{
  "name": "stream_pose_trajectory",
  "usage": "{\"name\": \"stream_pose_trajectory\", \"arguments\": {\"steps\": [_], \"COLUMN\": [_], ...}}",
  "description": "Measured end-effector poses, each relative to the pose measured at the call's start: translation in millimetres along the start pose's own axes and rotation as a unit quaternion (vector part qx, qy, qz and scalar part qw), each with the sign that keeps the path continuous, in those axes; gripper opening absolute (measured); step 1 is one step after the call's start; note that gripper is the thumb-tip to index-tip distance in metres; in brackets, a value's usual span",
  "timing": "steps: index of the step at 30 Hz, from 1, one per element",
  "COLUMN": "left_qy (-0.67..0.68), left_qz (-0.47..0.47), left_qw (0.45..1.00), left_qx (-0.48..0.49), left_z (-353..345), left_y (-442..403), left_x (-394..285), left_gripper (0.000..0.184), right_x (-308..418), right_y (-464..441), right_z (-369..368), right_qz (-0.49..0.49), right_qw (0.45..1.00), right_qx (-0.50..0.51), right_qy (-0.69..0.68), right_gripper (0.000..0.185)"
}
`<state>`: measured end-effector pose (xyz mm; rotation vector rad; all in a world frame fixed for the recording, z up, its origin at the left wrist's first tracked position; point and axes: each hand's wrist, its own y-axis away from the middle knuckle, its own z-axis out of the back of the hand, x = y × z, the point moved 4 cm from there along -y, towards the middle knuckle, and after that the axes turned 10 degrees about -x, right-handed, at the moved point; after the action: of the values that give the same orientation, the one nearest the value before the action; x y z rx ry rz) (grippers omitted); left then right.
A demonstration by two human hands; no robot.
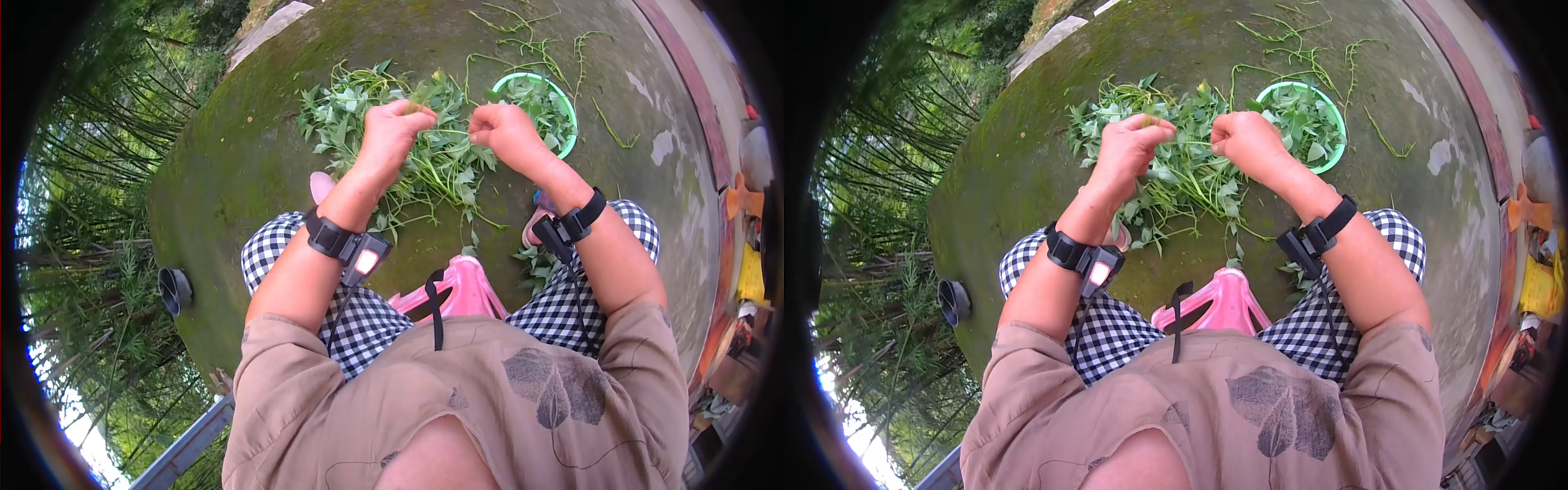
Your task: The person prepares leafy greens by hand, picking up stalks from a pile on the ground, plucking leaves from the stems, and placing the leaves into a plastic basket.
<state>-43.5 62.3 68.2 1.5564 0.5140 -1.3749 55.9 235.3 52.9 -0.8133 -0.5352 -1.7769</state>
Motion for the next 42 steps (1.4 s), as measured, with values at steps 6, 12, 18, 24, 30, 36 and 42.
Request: {"name": "stream_pose_trajectory", "arguments": {"steps": [6,12,18,24,30,36,42], "left_qy": [-0.278,-0.166,-0.003,0.157,0.243,0.143,-0.011], "left_qz": [-0.271,-0.121,-0.087,0.044,0.008,-0.016,0.026], "left_qw": [0.922,0.977,0.996,0.985,0.970,0.988,0.998], "left_qx": [0.014,0.060,-0.001,-0.062,0.001,-0.059,0.050], "left_z": [-32,-37,-43,-40,-23,15,-10], "left_y": [7,9,7,5,-11,-18,-1], "left_x": [14,17,31,17,-11,-39,-15], "left_gripper": [0.015,0.015,0.012,0.005,0.007,0.018,0.020], "right_x": [25,30,32,28,14,-5,3], "right_y": [10,10,14,11,9,11,9], "right_z": [3,10,8,9,10,13,9], "right_qz": [0.126,0.151,0.056,0.003,-0.029,-0.048,0.007], "right_qw": [0.987,0.984,0.994,0.998,0.996,0.994,0.999], "right_qx": [0.007,-0.025,-0.006,0.010,0.041,0.042,0.036], "right_qy": [0.098,0.091,0.089,0.065,0.070,0.089,-0.015], "right_gripper": [0.011,0.012,0.012,0.011,0.012,0.010,0.013]}}
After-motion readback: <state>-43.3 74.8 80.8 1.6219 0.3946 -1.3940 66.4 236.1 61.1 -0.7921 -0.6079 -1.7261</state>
